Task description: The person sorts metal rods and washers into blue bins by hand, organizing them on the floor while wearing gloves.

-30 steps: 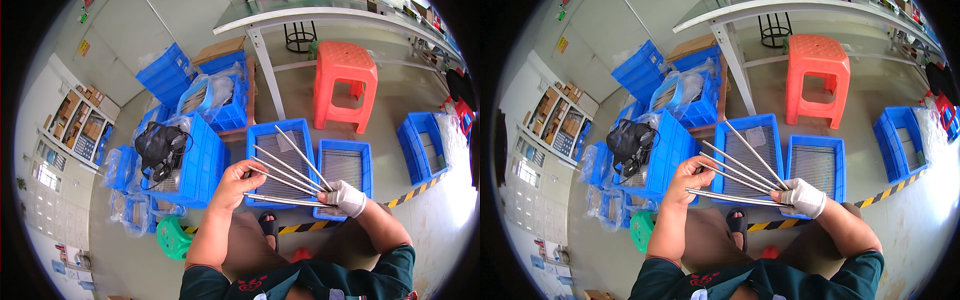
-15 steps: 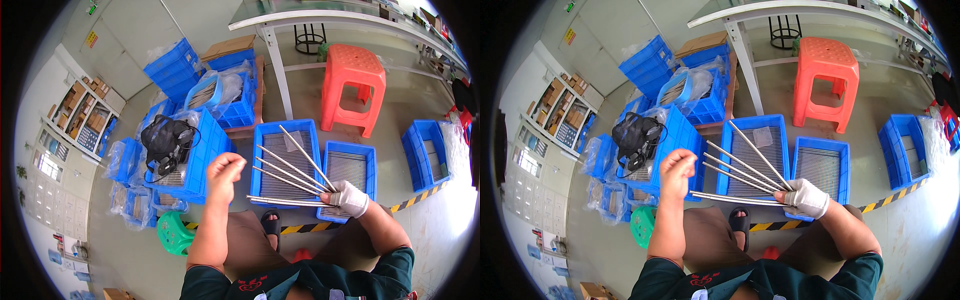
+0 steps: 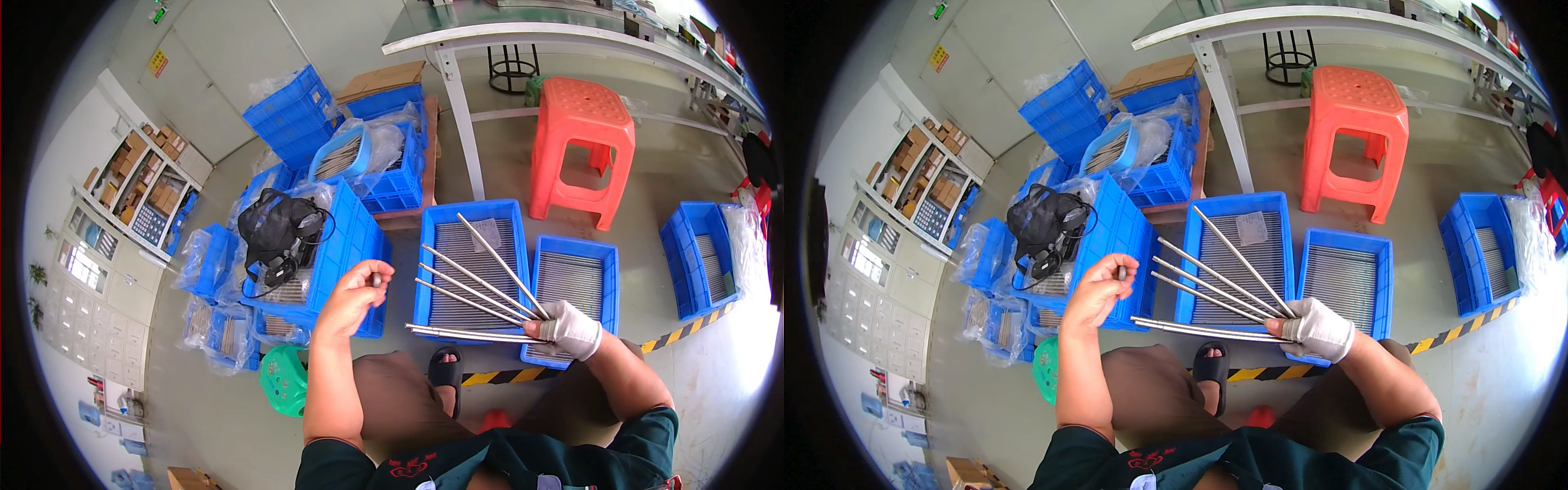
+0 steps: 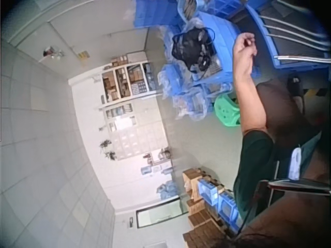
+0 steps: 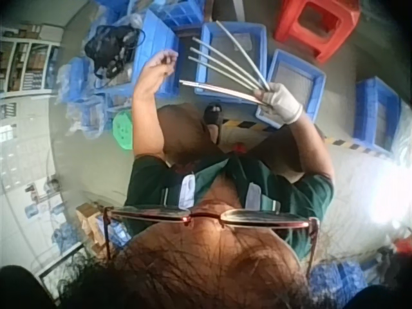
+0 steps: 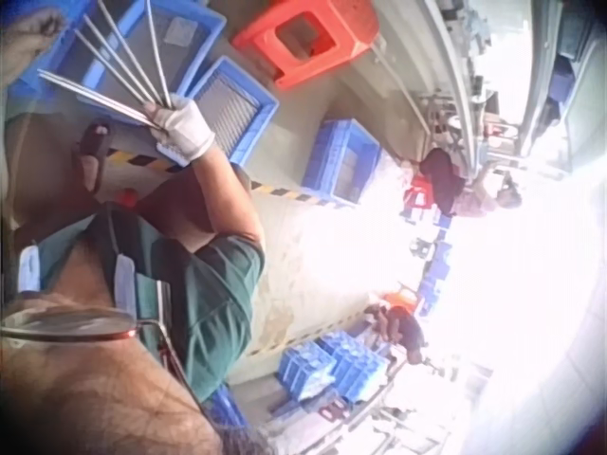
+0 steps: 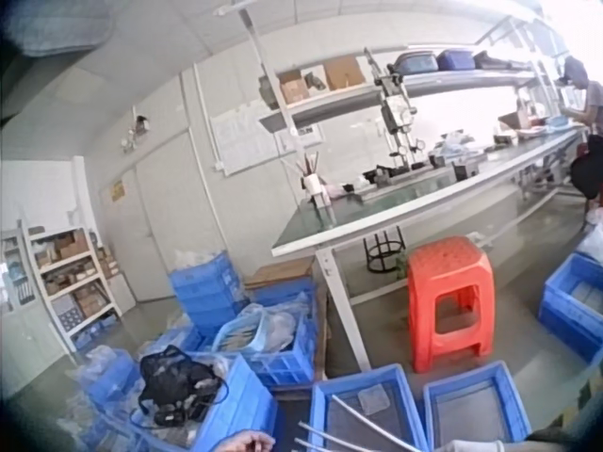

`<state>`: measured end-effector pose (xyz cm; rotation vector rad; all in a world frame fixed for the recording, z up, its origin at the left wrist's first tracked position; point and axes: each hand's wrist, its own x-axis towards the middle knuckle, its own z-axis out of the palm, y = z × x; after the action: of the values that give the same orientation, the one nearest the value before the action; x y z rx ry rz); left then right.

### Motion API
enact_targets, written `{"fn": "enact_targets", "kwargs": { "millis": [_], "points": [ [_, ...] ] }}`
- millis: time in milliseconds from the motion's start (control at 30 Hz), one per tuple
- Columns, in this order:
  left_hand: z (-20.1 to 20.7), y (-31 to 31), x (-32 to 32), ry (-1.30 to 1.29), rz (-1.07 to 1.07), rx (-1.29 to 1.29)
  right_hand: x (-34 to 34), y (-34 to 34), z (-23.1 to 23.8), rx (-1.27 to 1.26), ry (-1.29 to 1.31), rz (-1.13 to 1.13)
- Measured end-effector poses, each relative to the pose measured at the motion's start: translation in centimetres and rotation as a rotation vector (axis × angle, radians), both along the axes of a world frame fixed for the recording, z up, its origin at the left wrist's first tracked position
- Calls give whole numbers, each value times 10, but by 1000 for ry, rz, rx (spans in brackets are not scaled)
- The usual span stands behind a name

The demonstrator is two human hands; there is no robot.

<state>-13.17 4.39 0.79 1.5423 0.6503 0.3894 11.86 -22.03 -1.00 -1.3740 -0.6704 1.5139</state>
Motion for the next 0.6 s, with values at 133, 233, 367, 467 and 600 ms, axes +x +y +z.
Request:
{"fn": "enact_targets", "kwargs": {
  "millis": [133, 233, 367, 467, 600],
  "points": [
    [14, -30, 26, -253, -64, -245, -2, 1, 3, -19, -70, 20],
    [16, -36, 31, -356, -178, -395, -4, 0, 4, -26, -76, 23],
    [12, -36, 36, -368, -222, -407, -3, -2, 1, -49, -85, -14],
    [12, -36, 39, -341, -210, -406, -2, -5, 5, -40, -106, -35],
    [10, -40, 44, -215, -218, -155, -3, -6, 14, -36, -225, -42]
  ]
}}
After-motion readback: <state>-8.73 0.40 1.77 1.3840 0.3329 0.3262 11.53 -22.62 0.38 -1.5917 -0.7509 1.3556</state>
